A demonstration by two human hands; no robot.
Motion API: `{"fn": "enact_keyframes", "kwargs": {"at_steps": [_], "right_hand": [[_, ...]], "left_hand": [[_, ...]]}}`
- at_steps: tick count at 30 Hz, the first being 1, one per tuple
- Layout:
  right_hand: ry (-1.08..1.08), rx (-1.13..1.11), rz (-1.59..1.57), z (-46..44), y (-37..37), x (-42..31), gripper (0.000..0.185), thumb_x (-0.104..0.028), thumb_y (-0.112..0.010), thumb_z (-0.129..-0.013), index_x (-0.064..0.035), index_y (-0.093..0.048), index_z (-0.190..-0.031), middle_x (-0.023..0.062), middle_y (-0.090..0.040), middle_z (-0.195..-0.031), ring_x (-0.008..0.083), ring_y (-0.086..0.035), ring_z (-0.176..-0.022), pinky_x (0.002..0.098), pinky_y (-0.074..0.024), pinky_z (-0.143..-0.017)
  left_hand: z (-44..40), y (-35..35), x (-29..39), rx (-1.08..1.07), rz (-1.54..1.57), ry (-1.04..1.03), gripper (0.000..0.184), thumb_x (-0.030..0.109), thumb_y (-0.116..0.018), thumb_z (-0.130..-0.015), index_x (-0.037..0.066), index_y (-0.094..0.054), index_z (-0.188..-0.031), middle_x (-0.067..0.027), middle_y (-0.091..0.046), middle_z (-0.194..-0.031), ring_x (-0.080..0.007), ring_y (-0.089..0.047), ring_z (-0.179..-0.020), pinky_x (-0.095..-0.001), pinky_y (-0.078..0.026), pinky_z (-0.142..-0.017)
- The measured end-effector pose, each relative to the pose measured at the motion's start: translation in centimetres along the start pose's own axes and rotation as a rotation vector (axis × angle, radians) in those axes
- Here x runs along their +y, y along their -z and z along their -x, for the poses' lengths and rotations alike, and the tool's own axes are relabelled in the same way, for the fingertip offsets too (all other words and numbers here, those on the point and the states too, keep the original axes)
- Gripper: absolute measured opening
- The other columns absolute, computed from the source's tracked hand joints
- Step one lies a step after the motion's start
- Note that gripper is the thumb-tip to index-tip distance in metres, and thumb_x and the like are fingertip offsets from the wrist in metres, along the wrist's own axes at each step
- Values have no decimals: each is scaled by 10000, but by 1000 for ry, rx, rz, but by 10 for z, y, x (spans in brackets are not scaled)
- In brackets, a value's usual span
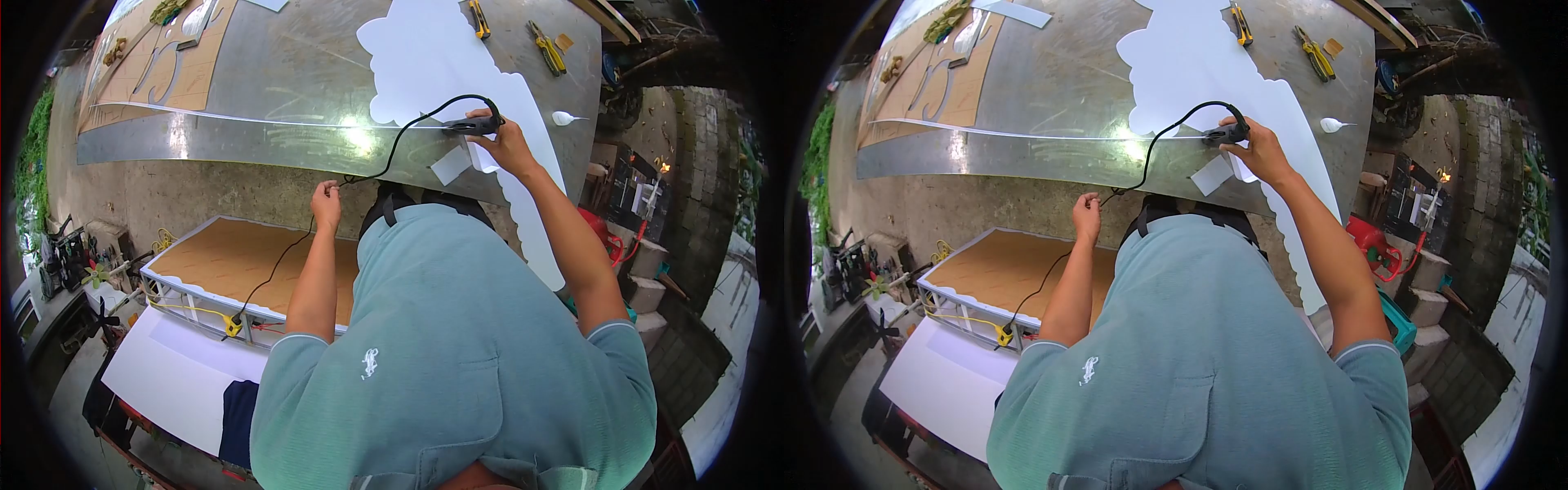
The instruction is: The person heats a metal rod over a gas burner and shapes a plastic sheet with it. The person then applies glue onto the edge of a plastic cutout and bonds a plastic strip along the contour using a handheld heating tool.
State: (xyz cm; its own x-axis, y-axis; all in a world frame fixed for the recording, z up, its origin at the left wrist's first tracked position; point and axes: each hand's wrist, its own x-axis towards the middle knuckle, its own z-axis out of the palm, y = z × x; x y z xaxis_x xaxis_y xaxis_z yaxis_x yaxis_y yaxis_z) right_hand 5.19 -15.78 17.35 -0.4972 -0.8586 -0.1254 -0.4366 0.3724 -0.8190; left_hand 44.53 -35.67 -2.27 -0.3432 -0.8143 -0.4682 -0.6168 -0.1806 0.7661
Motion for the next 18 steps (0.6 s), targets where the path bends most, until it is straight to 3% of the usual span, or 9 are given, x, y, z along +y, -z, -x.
{"fn": "enact_keyframes", "kwargs": {"at_steps": [7, 10, 12, 16, 18], "right_hand": [[-3, 4, -27, 0, 0, 1, 442, -8, -828, -821, -82, -666, -1226, 70, -740, -1074, 200, -694, -996, 342, -547, -840], [-1, 2, -11, 0, 0, 1, 443, -4, -827, -820, -84, -666, -1225, 70, -740, -1075, 200, -695, -983, 340, -547, -827], [-4, -2, 16, 0, 0, 1, 445, -3, -827, -819, -85, -667, -1226, 70, -739, -1076, 200, -696, -974, 338, -547, -819], [-1, 6, -29, 0, 0, 1, 437, -2, -822, -826, -88, -668, -1227, 66, -743, -1066, 190, -699, -960, 333, -548, -804], [-19, 0, -11, 0, -1, 0, 437, 1, -820, -828, -88, -668, -1228, 63, -744, -1066, 185, -699, -960, 332, -551, -806]], "left_hand": [[-1, 0, 4, 6, -57, -33, 215, 75, -552, -989, -1, -689, -1136, -120, -739, -1022, -198, -715, -913, -324, -586, -790], [4, 1, 40, 14, -187, -170, 203, 108, -590, -972, 27, -686, -1132, -113, -717, -1032, -263, -696, -964, -397, -549, -867], [2, -4, 71, 105, -442, -347, 215, 140, -645, -922, 69, -673, -1123, -107, -670, -1060, -312, -625, -1090, -461, -447, -988], [-16, -18, 114, 199, -505, -553, 308, 186, -706, -881, 119, -645, -1174, -96, -606, -1122, -304, -555, -1159, -467, -378, -1041], [-25, -22, 142, 98, -590, -738, 418, 202, -764, -827, 162, -628, -1221, -81, -590, -1209, -291, -540, -1188, -461, -374, -1048]]}}
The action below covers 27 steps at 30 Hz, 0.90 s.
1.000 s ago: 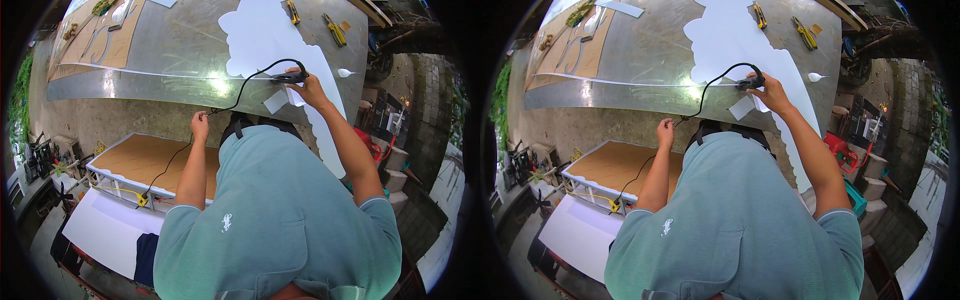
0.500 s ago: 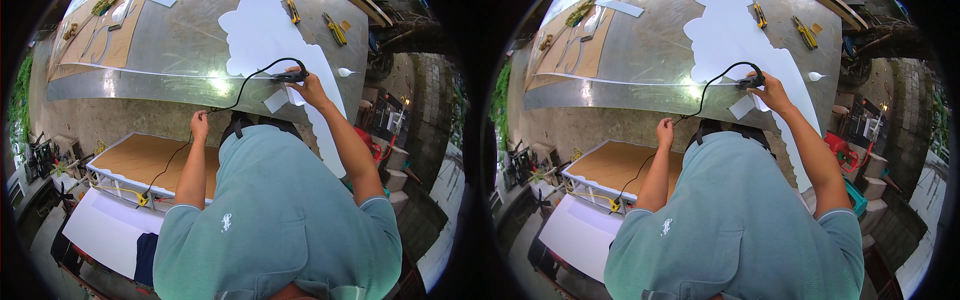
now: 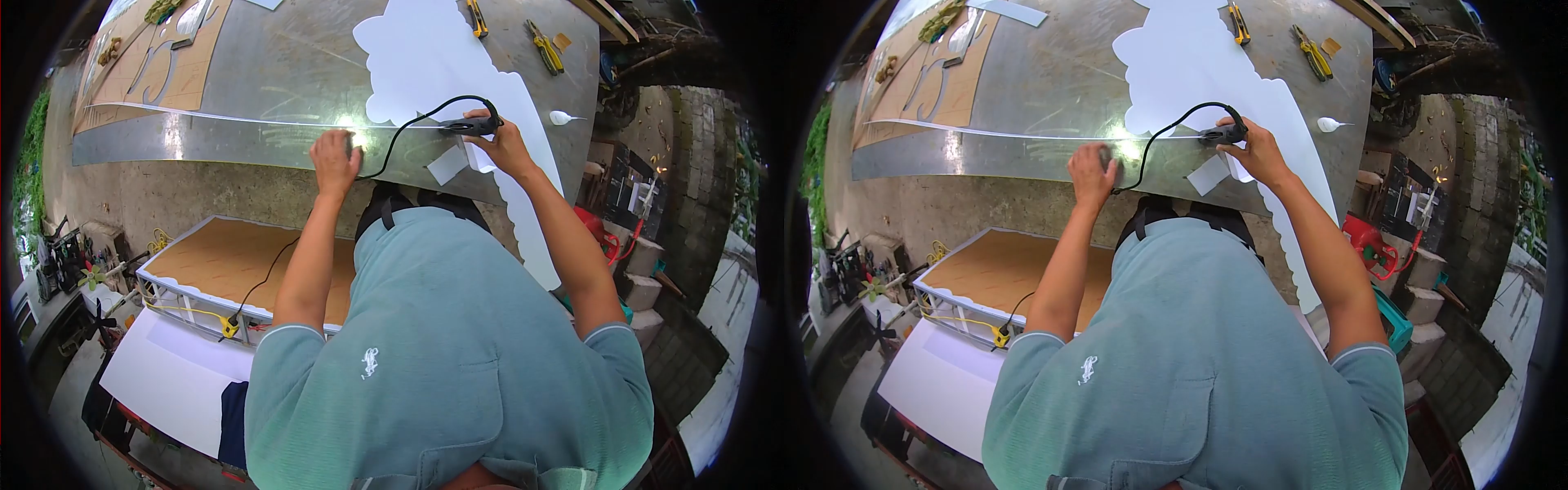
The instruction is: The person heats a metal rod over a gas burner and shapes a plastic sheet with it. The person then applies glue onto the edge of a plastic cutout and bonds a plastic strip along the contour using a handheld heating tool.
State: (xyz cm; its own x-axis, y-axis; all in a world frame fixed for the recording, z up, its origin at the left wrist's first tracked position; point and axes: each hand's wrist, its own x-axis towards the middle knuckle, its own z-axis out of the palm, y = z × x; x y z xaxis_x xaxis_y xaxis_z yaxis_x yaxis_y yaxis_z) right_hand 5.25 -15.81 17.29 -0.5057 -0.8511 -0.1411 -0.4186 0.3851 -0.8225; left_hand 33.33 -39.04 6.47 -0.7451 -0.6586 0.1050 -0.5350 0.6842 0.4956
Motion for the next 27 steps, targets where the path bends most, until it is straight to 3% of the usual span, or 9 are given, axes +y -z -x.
{"fn": "enact_keyframes", "kwargs": {"at_steps": [1, 3, 5, 11, 13, 19, 24, 27], "right_hand": [[1, 1, -44, 0, 0, 0, 437, 4, -818, -830, -87, -668, -1230, 63, -743, -1073, 182, -699, -964, 334, -554, -812], [-2, 2, -86, 0, 0, -1, 437, 7, -816, -831, -86, -668, -1231, 63, -742, -1080, 179, -699, -968, 336, -557, -818], [-8, -3, -43, 0, 1, -2, 440, 11, -815, -830, -82, -669, -1235, 62, -736, -1101, 181, -696, -981, 336, -561, -831], [-15, 17, -75, 1, -1, -4, 442, 3, -820, -828, -81, -670, -1235, 44, -735, -1106, 188, -683, -991, 336, -548, -845], [-23, 22, -69, 0, 0, -6, 440, 0, -821, -827, -82, -672, -1233, 45, -734, -1110, 193, -681, -987, 339, -544, -851], [-37, 22, -69, 0, 1, -7, 431, -8, -823, -826, -87, -677, -1224, 53, -731, -1123, 208, -676, -982, 346, -539, -861], [23, 44, -31, -1, 1, -7, 435, -6, -825, -824, -90, -680, -1225, 52, -733, -1124, 205, -677, -975, 340, -542, -824], [-59, 12, -80, -2, 1, -8, 438, -3, -825, -825, -97, -681, -1228, 40, -734, -1131, 187, -677, -971, 324, -543, -754]], "left_hand": [[-11, 1, 4, 0, 1, 1, 418, 202, -764, -827, 162, -628, -1221, -81, -590, -1209, -291, -540, -1188, -461, -374, -1048], [-28, -2, 9, -67, -103, -195, 522, 215, -811, -775, 198, -620, -1260, -52, -578, -1278, -265, -518, -1236, -456, -361, -1062], [-44, -4, 12, -139, -149, -207, 562, 222, -833, -750, 220, -628, -1274, -27, -560, -1342, -247, -490, -1288, -452, -347, -1078], [-71, -26, 14, -326, -191, -368, 554, 188, -820, -746, 255, -656, -1271, -25, -609, -1299, -233, -539, -1249, -448, -363, -1059], [-73, -39, 9, -337, -213, -503, 417, 159, -743, -808, 245, -702, -1213, -30, -636, -1238, -230, -580, -1186, -454, -382, -1035], [-81, -50, 5, -399, -203, -534, 229, 160, -668, -897, 254, -763, -1084, -10, -642, -1233, -234, -596, -1181, -474, -396, -1046], [-82, -51, 2, -382, -184, -556, 230, 159, -672, -886, 256, -769, -1071, -18, -641, -1227, -243, -593, -1183, -471, -415, -1027], [-79, -53, 1, -363, -159, -552, 242, 151, -655, -881, 245, -777, -1069, -25, -638, -1216, -244, -588, -1178, -463, -422, -1013]]}}
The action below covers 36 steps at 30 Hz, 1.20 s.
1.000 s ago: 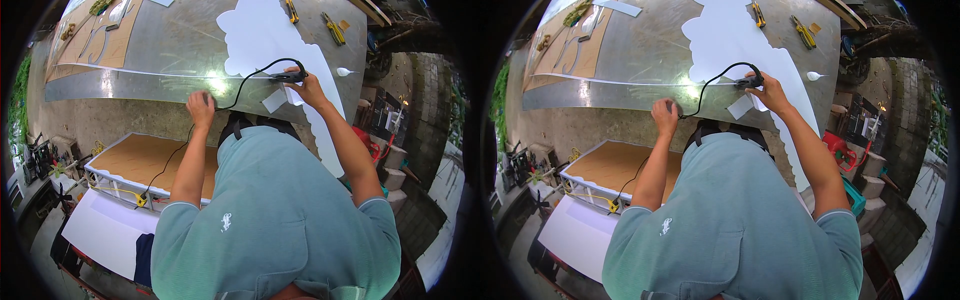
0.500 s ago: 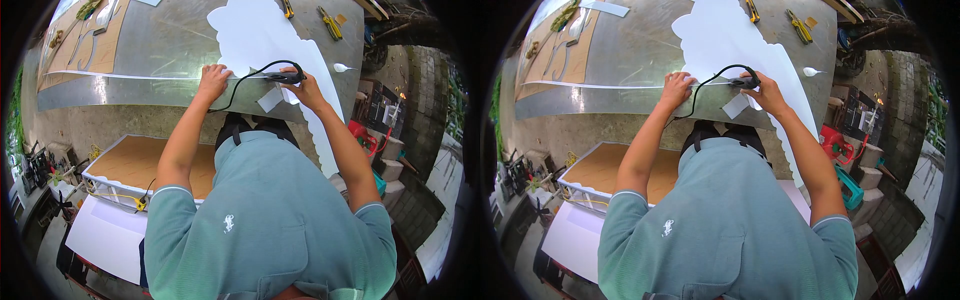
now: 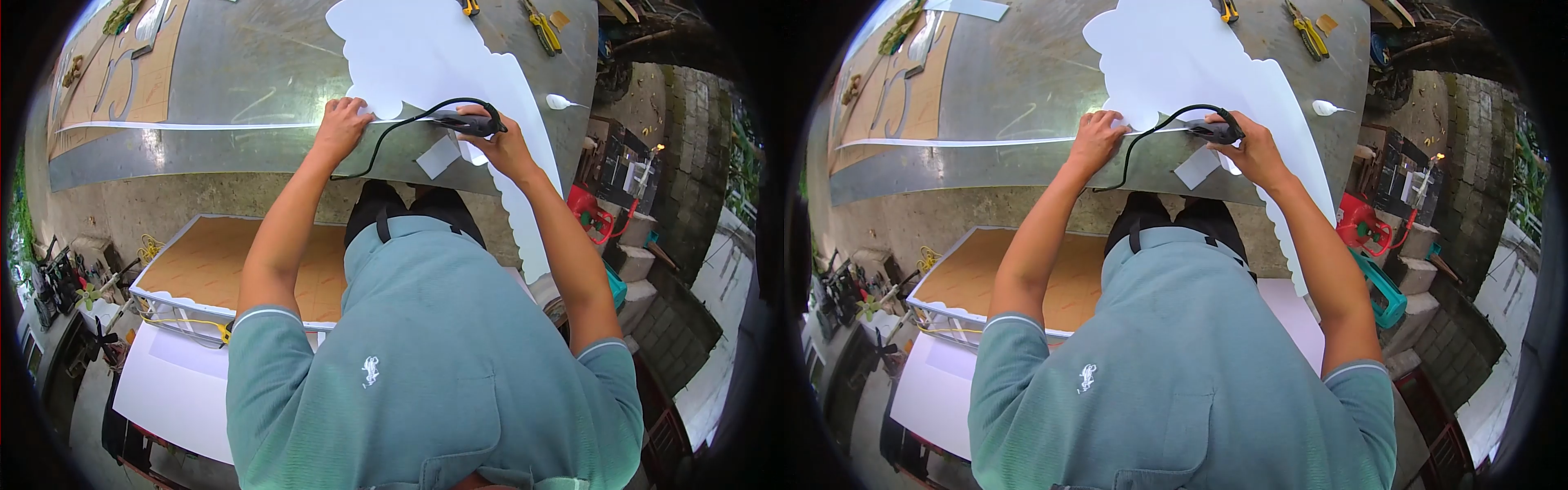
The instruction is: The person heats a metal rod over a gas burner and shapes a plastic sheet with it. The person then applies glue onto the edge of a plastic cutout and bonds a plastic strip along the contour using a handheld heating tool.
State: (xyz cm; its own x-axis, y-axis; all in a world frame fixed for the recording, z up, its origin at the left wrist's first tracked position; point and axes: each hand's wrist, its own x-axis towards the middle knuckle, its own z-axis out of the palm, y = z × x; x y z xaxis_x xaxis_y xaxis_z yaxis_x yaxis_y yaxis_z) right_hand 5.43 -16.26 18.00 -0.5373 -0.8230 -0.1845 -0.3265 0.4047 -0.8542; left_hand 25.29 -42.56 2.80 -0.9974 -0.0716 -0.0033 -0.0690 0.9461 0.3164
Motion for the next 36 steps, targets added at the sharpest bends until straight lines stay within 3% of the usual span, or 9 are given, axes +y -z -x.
{"fn": "enact_keyframes", "kwargs": {"at_steps": [2, 5, 18, 30, 36], "right_hand": [[57, 10, 36, 0, 0, 3, 442, 5, -821, -831, -103, -679, -1236, 26, -731, -1125, 163, -662, -947, 314, -528, -675], [-16, -21, -44, -1, 1, 4, 448, 4, -822, -832, -106, -677, -1242, 17, -723, -1111, 151, -643, -920, 305, -514, -652], [19, -41, -10, -3, 4, 0, 450, 30, -815, -820, -83, -679, -1233, 23, -707, -1104, 165, -630, -921, 305, -499, -642], [5, -27, -16, -2, 3, -1, 458, 6, -827, -820, -91, -681, -1243, 37, -718, -1141, 184, -658, -965, 325, -537, -724], [4, -45, -30, -6, 6, -1, 453, 16, -837, -801, -68, -676, -1216, 57, -713, -1163, 209, -669, -1032, 332, -535, -882]], "left_hand": [[0, -1, 0, 18, 16, 5, 258, 143, -635, -880, 238, -782, -1070, -31, -636, -1207, -242, -584, -1174, -460, -421, -1006], [1, -2, -1, 23, 29, 6, 260, 139, -635, -879, 235, -783, -1070, -36, -635, -1211, -247, -583, -1179, -461, -422, -1011], [-8, -3, -6, -3, 45, 19, 236, 116, -640, -883, 197, -767, -1064, -17, -656, -1166, -246, -602, -1130, -432, -451, -990], [-11, -6, -7, -12, 98, 29, 225, 82, -698, -848, 149, -753, -1056, -23, -668, -1136, -262, -609, -1096, -399, -514, -942], [-12, -5, -7, -20, 111, 29, 226, 67, -697, -845, 138, -757, -1051, -30, -671, -1131, -274, -613, -1084, -394, -525, -951]]}}
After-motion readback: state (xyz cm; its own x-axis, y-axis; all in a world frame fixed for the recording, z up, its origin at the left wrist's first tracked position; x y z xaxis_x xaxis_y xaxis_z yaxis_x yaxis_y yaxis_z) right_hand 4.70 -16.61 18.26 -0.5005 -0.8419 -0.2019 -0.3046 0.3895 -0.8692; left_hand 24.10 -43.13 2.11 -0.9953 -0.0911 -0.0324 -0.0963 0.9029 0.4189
